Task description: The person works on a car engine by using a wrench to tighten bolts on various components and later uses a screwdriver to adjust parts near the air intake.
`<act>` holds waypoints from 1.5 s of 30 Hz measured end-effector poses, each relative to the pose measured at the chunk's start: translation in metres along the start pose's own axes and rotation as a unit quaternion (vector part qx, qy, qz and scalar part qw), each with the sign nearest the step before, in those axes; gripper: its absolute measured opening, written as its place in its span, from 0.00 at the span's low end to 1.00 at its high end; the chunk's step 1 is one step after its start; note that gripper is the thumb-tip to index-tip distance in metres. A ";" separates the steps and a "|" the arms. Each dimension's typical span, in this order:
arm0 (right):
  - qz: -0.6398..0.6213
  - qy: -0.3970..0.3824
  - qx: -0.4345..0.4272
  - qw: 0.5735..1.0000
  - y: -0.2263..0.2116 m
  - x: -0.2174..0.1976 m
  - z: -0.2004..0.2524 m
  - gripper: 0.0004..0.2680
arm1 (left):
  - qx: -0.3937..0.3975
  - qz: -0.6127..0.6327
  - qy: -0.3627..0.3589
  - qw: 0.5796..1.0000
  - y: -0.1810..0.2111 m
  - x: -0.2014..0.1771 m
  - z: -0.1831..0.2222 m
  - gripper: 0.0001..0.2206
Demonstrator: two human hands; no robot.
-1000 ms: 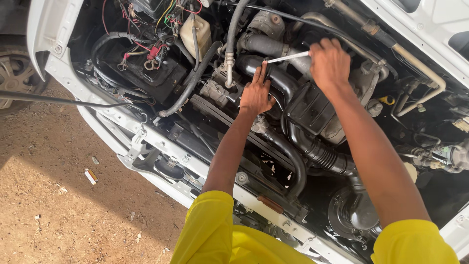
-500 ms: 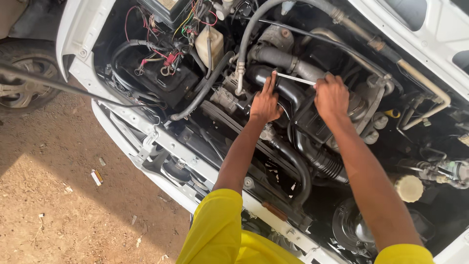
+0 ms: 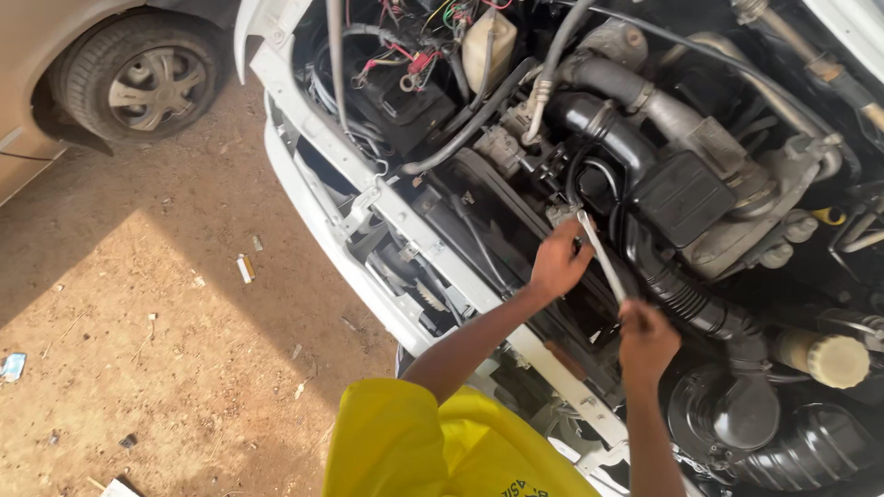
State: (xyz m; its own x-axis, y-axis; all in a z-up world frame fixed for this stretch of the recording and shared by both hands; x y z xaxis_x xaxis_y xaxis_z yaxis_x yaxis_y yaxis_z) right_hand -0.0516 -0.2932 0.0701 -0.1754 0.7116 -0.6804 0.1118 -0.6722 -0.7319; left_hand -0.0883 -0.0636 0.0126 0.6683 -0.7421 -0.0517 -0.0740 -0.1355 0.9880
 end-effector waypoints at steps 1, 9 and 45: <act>-0.025 -0.033 0.040 0.998 0.029 0.006 0.030 0.08 | 0.016 0.020 -0.013 1.000 0.002 0.000 0.024 0.13; -0.054 -0.107 0.201 0.972 0.113 0.033 0.189 0.11 | -0.114 0.273 -0.283 0.912 -0.008 0.043 0.153 0.11; -0.232 -0.234 0.135 0.934 -0.262 0.514 0.412 0.09 | -0.177 0.168 -0.114 0.963 -0.105 -0.631 0.082 0.10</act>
State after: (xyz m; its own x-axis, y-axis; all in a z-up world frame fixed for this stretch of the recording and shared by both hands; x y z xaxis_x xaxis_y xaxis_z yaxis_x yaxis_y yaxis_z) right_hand -0.5745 0.1643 -0.0720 -0.5595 0.8143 -0.1543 -0.3228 -0.3856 -0.8643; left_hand -0.5626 0.3654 -0.0708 0.4677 -0.8351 0.2896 0.0257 0.3403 0.9400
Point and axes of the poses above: each hand's wrist, its own z-axis away from the middle knuckle, its own x-axis out of the palm, y = z × x, the point moved 9 cm from there along -z, towards the middle knuckle, and after that the axes turned 6 degrees about x, right-handed, at the moved point
